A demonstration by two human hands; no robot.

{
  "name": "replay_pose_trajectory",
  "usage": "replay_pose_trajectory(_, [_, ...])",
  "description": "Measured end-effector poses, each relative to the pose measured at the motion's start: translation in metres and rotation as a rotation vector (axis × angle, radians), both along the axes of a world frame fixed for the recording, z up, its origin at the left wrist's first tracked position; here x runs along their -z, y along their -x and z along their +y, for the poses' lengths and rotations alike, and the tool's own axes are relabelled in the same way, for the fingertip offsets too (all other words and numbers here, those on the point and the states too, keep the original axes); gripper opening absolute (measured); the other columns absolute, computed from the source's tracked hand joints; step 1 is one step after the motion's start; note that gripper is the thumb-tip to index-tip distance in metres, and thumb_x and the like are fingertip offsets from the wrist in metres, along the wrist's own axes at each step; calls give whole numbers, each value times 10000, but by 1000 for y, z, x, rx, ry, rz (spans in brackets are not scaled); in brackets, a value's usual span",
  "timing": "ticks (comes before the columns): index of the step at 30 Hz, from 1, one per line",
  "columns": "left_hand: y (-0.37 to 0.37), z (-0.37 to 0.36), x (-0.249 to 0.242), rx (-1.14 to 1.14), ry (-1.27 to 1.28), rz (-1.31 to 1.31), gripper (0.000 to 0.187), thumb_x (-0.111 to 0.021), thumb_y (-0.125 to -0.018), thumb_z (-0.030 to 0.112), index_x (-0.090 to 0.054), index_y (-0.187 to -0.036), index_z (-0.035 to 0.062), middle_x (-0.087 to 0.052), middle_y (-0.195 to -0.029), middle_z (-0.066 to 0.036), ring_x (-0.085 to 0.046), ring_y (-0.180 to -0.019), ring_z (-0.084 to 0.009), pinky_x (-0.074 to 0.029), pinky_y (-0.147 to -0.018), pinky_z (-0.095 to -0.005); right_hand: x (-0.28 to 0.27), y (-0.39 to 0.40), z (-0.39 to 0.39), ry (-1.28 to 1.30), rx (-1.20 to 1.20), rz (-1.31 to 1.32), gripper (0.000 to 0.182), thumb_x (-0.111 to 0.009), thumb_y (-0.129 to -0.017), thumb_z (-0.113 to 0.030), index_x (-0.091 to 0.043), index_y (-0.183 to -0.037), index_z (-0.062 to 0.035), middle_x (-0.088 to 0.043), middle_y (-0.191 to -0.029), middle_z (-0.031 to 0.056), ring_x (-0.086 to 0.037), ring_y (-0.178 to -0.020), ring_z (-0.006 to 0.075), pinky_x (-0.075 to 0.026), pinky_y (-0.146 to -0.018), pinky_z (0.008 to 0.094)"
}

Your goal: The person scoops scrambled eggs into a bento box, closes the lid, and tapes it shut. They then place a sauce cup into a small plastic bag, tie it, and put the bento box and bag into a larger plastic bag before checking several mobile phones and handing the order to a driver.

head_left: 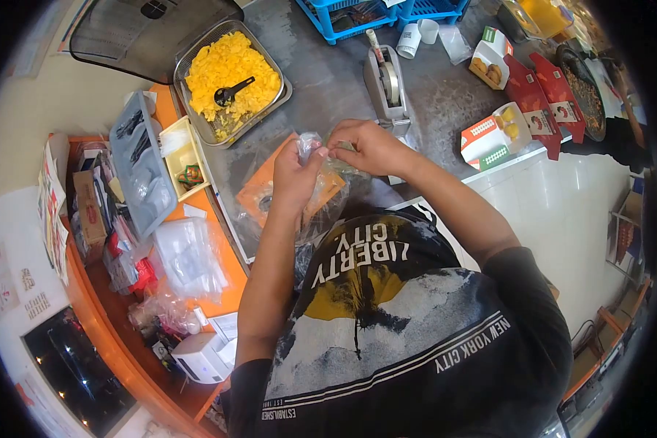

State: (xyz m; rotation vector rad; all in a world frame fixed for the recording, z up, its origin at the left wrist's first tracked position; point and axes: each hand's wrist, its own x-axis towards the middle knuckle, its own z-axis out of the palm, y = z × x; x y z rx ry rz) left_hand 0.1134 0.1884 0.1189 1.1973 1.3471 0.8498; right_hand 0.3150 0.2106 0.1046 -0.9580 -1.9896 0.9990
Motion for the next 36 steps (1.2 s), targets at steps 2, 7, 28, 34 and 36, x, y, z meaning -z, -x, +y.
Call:
replay_pose_trajectory(2, [1,2,-3,23,11,41,135,-696,-956,149,-637,-1007,38,-647,-879,-5,-584,-792,-82,-474,-740,-247,1,0,-1,120,-4,64,149,-686,-911,-155,-690,-988,-28,-687,-899,135,-652,-775,291,-519,-735,388])
replay_pose_trajectory(7, [-3,0,4,-2,-23,-6,151,-667,-984,181,-643,-1018,36,-660,-876,-9,-593,-792,-86,-478,-746,-251,10,1,1,424,-29,111,158,-636,-968,-151,-665,-1037,-13,-674,-892,110,-598,-798,157,-489,-754,316])
replay_pose_trajectory(28, [-52,-28,-10,435,-709,499,199,-740,-830,211,-668,-983,106,-615,-1111,-45,-519,-1117,-284,-339,-960,-457,21,-45,-87,652,365,570,158,-663,-989,-107,-659,-1123,-24,-623,-864,-10,-487,-666,22,-408,-593,193])
replay_pose_trajectory(34, [-69,-35,2,534,-619,583,171,-742,-814,244,-674,-907,118,-636,-1058,-21,-529,-1050,-256,-335,-888,-435,5,-57,-108,672,561,539,119,-659,-988,-97,-708,-1042,-4,-667,-945,26,-591,-803,84,-470,-732,234])
replay_pose_trajectory(36, [-75,-31,6,507,-667,504,158,-736,-816,230,-677,-921,129,-651,-1019,-20,-545,-1040,-260,-344,-880,-449,4,-59,-108,611,624,479,133,-642,-995,-92,-711,-1056,3,-669,-955,44,-605,-830,108,-481,-765,254])
